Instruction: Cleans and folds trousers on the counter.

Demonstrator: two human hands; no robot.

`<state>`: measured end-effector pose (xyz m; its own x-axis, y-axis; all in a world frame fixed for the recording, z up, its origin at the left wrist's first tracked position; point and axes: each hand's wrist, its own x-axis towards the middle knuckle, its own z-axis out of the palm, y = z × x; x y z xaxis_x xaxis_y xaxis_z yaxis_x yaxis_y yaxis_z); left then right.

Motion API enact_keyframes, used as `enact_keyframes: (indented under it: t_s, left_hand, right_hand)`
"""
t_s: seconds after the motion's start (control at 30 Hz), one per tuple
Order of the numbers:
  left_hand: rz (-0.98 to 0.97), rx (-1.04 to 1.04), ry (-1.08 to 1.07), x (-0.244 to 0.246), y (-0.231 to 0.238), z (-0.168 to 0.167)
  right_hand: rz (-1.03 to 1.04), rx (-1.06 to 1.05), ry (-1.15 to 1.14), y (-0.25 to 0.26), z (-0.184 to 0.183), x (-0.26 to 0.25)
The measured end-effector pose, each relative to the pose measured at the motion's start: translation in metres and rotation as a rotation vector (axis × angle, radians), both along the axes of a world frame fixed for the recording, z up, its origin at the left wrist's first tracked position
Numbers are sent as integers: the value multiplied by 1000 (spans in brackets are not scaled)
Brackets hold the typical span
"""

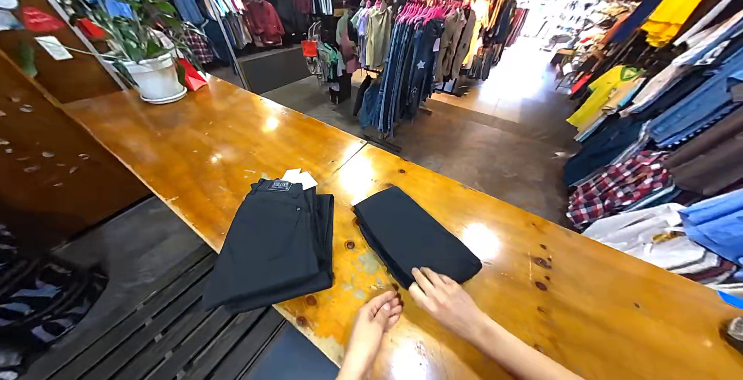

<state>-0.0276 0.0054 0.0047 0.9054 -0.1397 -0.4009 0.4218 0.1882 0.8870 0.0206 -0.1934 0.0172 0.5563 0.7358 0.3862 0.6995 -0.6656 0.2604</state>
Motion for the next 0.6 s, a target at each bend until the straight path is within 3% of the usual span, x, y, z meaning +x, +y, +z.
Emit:
enact_keyframes:
  t_s: [0.07,0.17,0.3,0.37,0.47,0.53,0.6]
  left_hand:
    - [71,-239,35,9,-15,-4]
    - [169,-569,85,30,-41,-18]
    - [303,-715,51,39,-53,-2]
    - [334,-555,-5,43,-45,11]
    - [259,-107,-67,57,-27,33]
    - [113,213,-113,69,-15,36]
    - [14,555,-170,76,-6,30]
  right_hand:
    - [6,174,-86,4,34,9]
    - [-72,517,-1,3,92,-2]
    - [-295,1155,299,-22,118,-49]
    - [-391,1482,446,-31,104,-75]
    - [-543,1747,653,-26,65,-116]
    - [-688,1683,846,-20,34,-141]
    - [-731,1462,1009,-22,6,-159]
